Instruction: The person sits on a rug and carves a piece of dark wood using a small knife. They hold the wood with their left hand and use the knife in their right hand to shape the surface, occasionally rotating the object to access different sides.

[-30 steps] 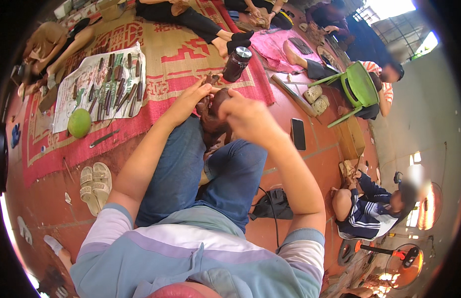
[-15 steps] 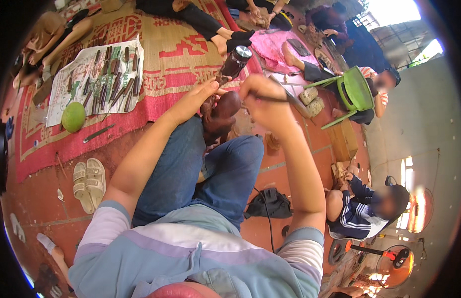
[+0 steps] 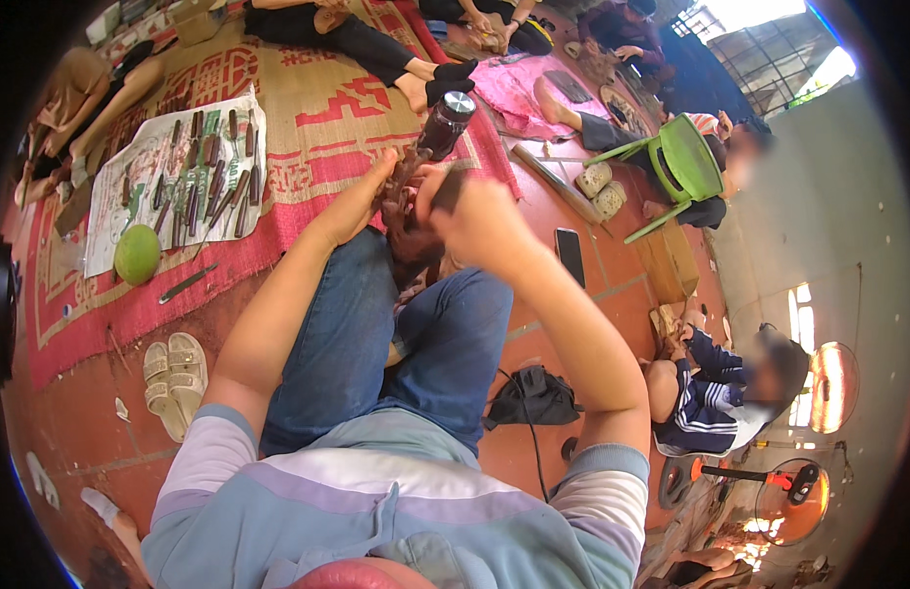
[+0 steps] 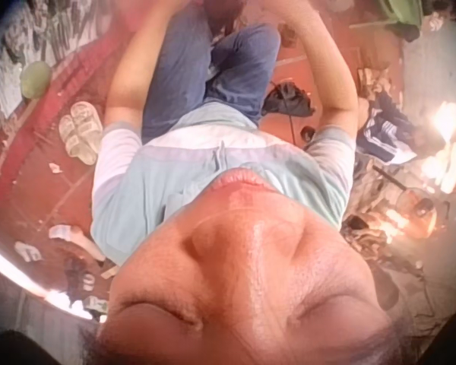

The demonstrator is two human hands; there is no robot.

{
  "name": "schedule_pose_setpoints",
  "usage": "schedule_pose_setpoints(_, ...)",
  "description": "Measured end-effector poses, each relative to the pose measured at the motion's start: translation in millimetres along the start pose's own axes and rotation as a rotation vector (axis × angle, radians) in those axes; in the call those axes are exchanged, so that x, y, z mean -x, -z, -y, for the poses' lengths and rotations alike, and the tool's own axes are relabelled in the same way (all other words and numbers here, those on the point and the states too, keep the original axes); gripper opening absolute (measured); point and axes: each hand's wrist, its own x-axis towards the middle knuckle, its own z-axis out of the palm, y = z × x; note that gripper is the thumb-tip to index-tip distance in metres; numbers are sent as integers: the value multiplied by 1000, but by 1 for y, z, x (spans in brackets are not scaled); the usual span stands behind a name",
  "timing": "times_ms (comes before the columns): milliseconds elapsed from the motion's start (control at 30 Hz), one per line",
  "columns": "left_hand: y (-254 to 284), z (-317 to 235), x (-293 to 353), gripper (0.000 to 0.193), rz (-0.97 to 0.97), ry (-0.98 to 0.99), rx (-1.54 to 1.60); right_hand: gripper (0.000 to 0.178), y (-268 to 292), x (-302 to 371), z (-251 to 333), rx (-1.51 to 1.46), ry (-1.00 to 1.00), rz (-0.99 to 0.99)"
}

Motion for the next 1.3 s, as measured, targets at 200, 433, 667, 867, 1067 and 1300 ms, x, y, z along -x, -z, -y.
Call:
schedule_pose_setpoints(200,-5,-4,6,62,9,-34,-62,8,-21,10,1,283,273,-17)
schedule_pose_setpoints(433,-6,-10,11,62,-47,-12,-81,9,1,-5,13,-13,177,-124)
schedule_pose_setpoints(667,0,-13,9,64,97,-11,-75,7,41,-21,-30,-105,126,-583)
schedule_pose_setpoints(867,-47,-21,47,56,-435,-743,-913,12,-4,43,-100,-840,-153,-790)
schedule_pose_setpoints(1067,-105,17,23,66,-373,-629,-1454,11,-154,94,-159,-1170,-452,-1088)
schedule_pose_setpoints(1300,-108,87,58,75,-356,-330,-1738,6,-168,98,-154,-1042,-355,-1025)
